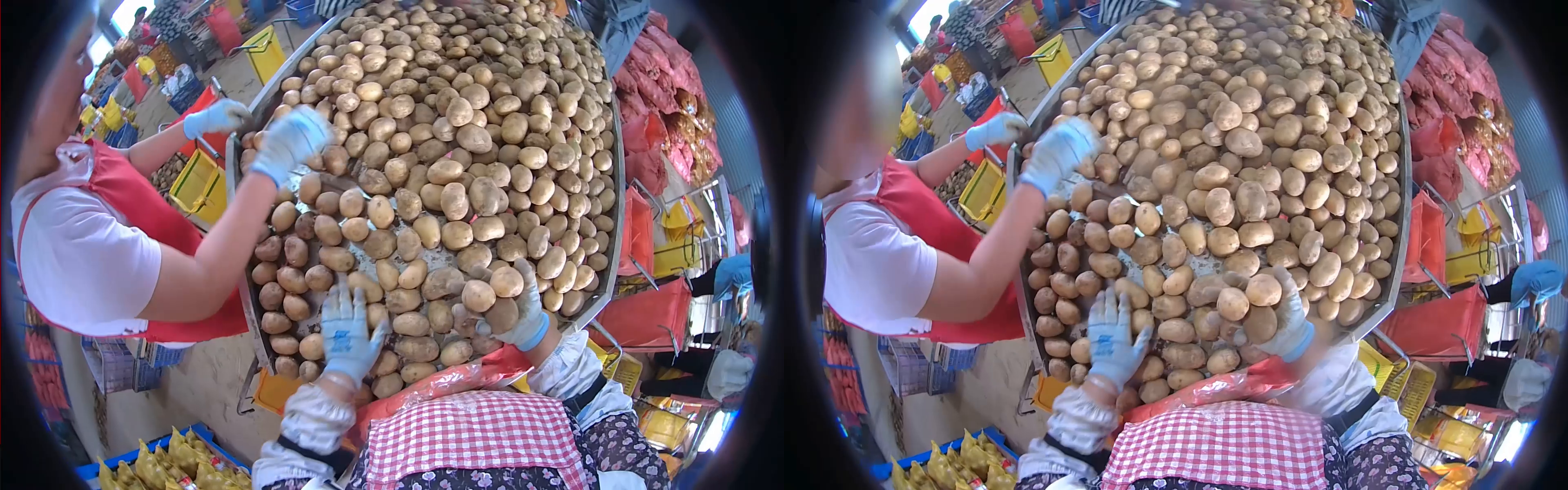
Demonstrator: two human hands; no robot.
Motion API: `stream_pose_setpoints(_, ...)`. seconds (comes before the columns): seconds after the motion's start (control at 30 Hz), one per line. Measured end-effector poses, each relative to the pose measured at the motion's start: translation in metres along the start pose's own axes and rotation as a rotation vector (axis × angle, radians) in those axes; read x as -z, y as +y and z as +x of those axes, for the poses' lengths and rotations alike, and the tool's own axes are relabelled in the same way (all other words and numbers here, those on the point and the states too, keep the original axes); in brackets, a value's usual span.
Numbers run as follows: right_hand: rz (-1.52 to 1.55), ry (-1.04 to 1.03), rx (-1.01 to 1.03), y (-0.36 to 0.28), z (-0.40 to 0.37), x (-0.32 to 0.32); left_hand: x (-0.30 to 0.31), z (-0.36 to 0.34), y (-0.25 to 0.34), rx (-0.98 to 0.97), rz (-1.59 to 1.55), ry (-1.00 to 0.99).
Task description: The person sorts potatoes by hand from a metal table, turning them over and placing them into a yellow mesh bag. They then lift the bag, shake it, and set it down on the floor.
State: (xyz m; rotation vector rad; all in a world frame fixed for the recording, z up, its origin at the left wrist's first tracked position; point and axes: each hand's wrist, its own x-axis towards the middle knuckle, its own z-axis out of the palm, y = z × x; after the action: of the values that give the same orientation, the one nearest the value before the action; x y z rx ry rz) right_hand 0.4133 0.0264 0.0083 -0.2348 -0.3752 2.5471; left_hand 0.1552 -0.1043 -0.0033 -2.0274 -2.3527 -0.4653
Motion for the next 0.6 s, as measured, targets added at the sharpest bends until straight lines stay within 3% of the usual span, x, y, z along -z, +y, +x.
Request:
stream_pose_setpoints(0.03,-0.254,0.1,0.093,0.0,-0.009,0.021,0.007,0.003,-0.007,-0.015,-0.004,-0.009)
stream_pose_setpoints(0.1,-0.763,0.299,0.253,0.002,-0.023,0.053,0.019,0.015,-0.017,0.096,-0.225,-0.319)
stream_pose_setpoints(0.13,-0.764,0.388,0.206,-0.001,-0.018,0.039,0.02,0.026,-0.012,0.094,-0.222,-0.318)
stream_pose_setpoints(0.17,-0.759,0.476,0.158,-0.005,-0.012,0.025,0.019,0.041,-0.003,0.014,-0.2,-0.154)
stream_pose_setpoints(0.2,-0.748,0.562,0.109,-0.008,-0.006,0.011,0.018,0.054,0.007,-0.067,-0.181,0.01)
stream_pose_setpoints(0.27,0.134,0.448,-0.075,-0.014,0.003,-0.031,0.002,0.071,0.023,-0.094,-0.047,-0.05)
stream_pose_setpoints(0.33,0.175,0.466,-0.056,-0.018,-0.001,-0.035,-0.006,0.093,0.03,-0.119,0.079,-0.102)
stream_pose_setpoints(0.4,0.099,0.549,-0.056,-0.019,-0.006,-0.033,-0.006,0.11,0.027,-0.107,0.071,-0.365)
stream_pose_setpoints(0.43,-0.475,0.279,0.153,-0.011,-0.01,-0.036,-0.003,0.115,0.027,-0.094,0.069,-0.444)
stream_pose_setpoints(0.47,-0.974,0.143,0.492,-0.004,-0.013,-0.04,-0.002,0.114,0.023,-0.098,0.07,-0.439)
stream_pose_setpoints(0.5,-0.544,0.358,0.328,-0.008,-0.015,-0.045,-0.003,0.109,0.016,-0.091,-0.037,-0.41)
stream_pose_setpoints(0.57,0.027,0.452,0.059,-0.015,-0.019,-0.031,0.006,0.098,0.007,-0.03,-0.254,-0.365)
stream_pose_setpoints(0.6,0.03,0.451,0.073,-0.015,-0.021,-0.027,0.008,0.095,0.006,-0.045,-0.251,-0.365)
